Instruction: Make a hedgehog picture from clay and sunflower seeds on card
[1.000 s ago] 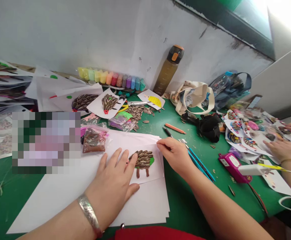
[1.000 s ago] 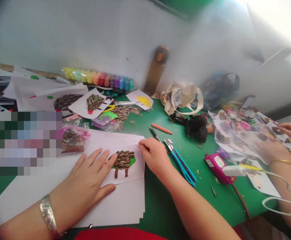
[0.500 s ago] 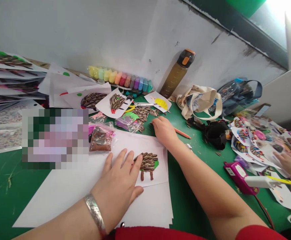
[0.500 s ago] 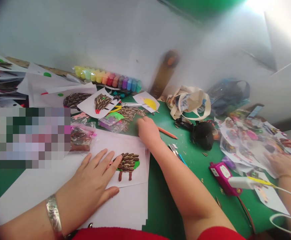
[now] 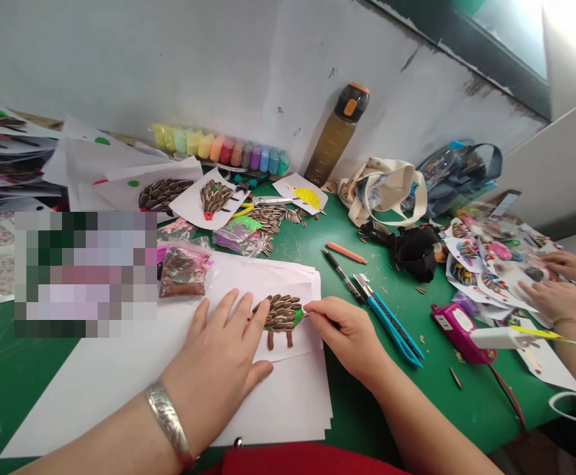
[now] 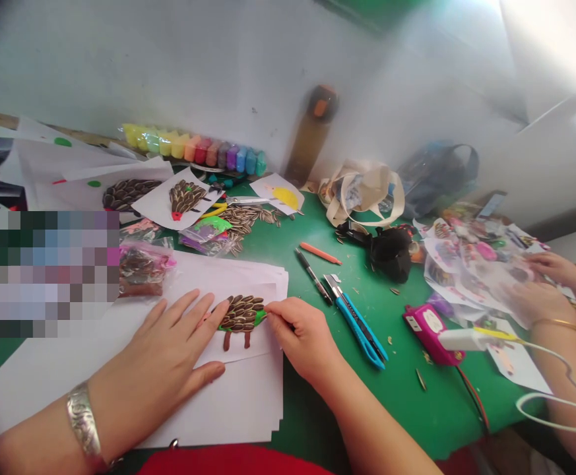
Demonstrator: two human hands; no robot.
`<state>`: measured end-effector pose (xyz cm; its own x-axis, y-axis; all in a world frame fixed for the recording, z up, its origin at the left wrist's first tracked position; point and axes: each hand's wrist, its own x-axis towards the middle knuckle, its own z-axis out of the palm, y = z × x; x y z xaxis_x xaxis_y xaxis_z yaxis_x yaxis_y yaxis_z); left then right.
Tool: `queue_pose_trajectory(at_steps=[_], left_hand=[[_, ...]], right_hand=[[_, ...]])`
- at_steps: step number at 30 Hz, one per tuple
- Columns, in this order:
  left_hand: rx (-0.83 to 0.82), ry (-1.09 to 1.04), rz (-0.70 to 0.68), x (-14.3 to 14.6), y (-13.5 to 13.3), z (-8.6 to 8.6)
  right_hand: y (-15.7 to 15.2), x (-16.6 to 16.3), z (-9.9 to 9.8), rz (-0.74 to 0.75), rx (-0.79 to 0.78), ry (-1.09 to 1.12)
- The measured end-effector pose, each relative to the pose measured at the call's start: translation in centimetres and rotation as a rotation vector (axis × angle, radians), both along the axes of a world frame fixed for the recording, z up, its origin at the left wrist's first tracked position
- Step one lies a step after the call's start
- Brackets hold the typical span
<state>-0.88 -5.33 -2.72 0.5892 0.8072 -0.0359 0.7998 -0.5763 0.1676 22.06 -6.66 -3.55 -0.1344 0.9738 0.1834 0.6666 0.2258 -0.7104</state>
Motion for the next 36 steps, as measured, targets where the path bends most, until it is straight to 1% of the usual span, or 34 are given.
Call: queue_pose_trajectory(at_steps=[6, 12, 21, 31, 33, 36], left_hand=[[0.03, 0.015, -0.014, 0.0, 0.0, -0.2], [0.054, 0.027, -0.029, 0.1, 0.0, -0.2], [0.067, 0.044, -0.048, 0.1, 0.0, -0.1], [0.073, 0.05, -0.046, 0.0, 0.0, -0.2], [0.072, 0.053, -0.048, 0.0, 0.0, -0.2], [0.066, 0.053, -0.047, 0.0, 0.0, -0.2]], right_hand=[[0.4, -0.4, 0.0, 0.011, 0.022, 0.01], [0.2, -0.9, 0.0, -0.044, -0.002, -0.063], [0.3, -0.5, 0.0, 0.025, -0.014, -0.039], [0.8, -1.3, -0.7, 0.07, 0.05, -0.079], [0.5, -1.3, -0.6, 0.066, 0.04, -0.091], [0.1, -1.0, -0.3, 0.01, 0.002, -0.093]])
